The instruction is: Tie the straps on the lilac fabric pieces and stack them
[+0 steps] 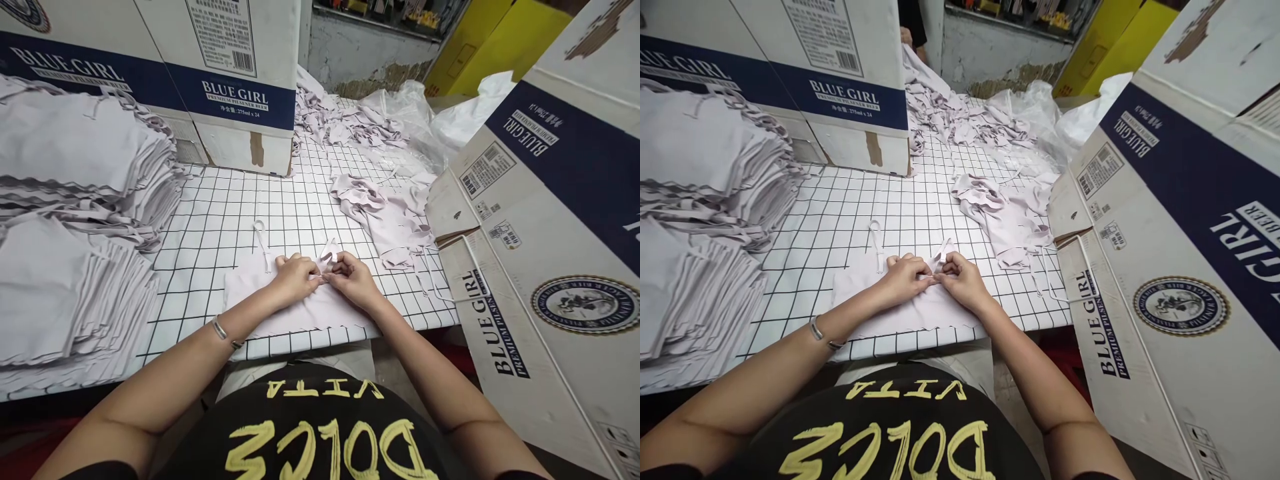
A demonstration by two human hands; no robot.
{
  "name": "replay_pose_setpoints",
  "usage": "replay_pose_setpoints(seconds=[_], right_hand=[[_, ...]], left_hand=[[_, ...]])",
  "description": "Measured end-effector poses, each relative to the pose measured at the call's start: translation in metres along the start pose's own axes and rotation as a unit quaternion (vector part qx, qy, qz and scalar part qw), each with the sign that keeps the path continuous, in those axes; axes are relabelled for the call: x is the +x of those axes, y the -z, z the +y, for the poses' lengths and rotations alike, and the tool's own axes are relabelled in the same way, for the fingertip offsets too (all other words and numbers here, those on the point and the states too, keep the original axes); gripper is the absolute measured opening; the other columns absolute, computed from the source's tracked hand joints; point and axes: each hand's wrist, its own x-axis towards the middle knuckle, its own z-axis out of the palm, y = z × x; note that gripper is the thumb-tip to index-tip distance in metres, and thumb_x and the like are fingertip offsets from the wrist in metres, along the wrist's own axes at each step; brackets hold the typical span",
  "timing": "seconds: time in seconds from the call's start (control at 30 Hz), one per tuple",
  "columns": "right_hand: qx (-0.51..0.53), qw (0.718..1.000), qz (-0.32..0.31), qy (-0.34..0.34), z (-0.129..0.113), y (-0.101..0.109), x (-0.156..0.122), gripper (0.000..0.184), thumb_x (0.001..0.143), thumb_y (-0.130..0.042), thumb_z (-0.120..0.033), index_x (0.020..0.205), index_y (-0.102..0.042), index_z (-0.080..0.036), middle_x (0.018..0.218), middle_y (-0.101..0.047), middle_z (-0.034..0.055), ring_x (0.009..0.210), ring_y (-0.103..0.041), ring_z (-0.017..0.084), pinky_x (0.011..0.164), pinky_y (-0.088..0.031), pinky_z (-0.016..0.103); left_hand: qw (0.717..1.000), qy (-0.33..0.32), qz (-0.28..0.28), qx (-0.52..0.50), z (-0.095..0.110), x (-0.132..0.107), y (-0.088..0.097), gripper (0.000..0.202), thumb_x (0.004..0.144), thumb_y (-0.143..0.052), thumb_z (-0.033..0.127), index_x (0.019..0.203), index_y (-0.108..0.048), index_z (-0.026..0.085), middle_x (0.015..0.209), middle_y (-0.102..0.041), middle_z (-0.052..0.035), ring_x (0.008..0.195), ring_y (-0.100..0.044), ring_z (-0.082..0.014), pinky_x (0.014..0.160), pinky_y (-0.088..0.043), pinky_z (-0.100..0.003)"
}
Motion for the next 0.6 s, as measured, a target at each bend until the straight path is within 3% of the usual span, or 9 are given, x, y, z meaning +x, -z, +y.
replay_pose_setpoints(seconds=[0.13,0.33,0.47,0.6], right_hand=[[0.005,0.999,-0.047,-0.013,-0.009,0.005,0.003,0.034,0.074,-0.068,-0.024,0.102,-0.048,-0.022,0.074,-0.06,-0.0037,0.071,-0.06,0.013,0.072,-0.049,0.03],[-0.088,0.991,-0.103,0.015,-0.014,0.013,0.006,0.039,0.076,-0.064,-0.02,0.11,-0.046,-0.023,0.072,-0.057,-0.0057,0.067,-0.055,0.012,0.069,-0.045,0.028],[-0.044,0.996,-0.076,0.027,-0.001,0.002,0.009,0.028,0.076,-0.063,-0.024,0.096,-0.044,-0.023,0.075,-0.053,-0.005,0.068,-0.053,0.012,0.067,-0.045,0.027],[-0.008,0.999,-0.028,0.039,0.011,-0.003,0.011,0.03,0.075,-0.065,-0.027,0.084,-0.037,-0.024,0.074,-0.051,-0.0045,0.067,-0.053,0.013,0.066,-0.046,0.029]], left_hand=[[1.0,-0.015,-0.003,0.006,0.0,-0.001,0.0,0.02,0.086,-0.059,0.035,0.075,-0.063,0.019,0.09,-0.069,-0.0025,0.098,-0.051,-0.0241,0.084,-0.023,-0.041],[1.0,-0.018,-0.01,0.008,0.001,-0.002,0.001,0.02,0.086,-0.058,0.034,0.075,-0.061,0.018,0.089,-0.068,-0.0023,0.097,-0.05,-0.0235,0.083,-0.023,-0.041],[1.0,-0.02,-0.009,0.012,0.0,0.0,-0.003,0.02,0.086,-0.059,0.033,0.073,-0.058,0.017,0.087,-0.067,-0.0025,0.096,-0.051,-0.023,0.083,-0.024,-0.04],[0.999,-0.015,-0.006,0.043,-0.006,0.002,-0.002,0.024,0.088,-0.057,0.035,0.072,-0.054,0.017,0.086,-0.065,-0.0042,0.096,-0.051,-0.0241,0.083,-0.026,-0.041]])
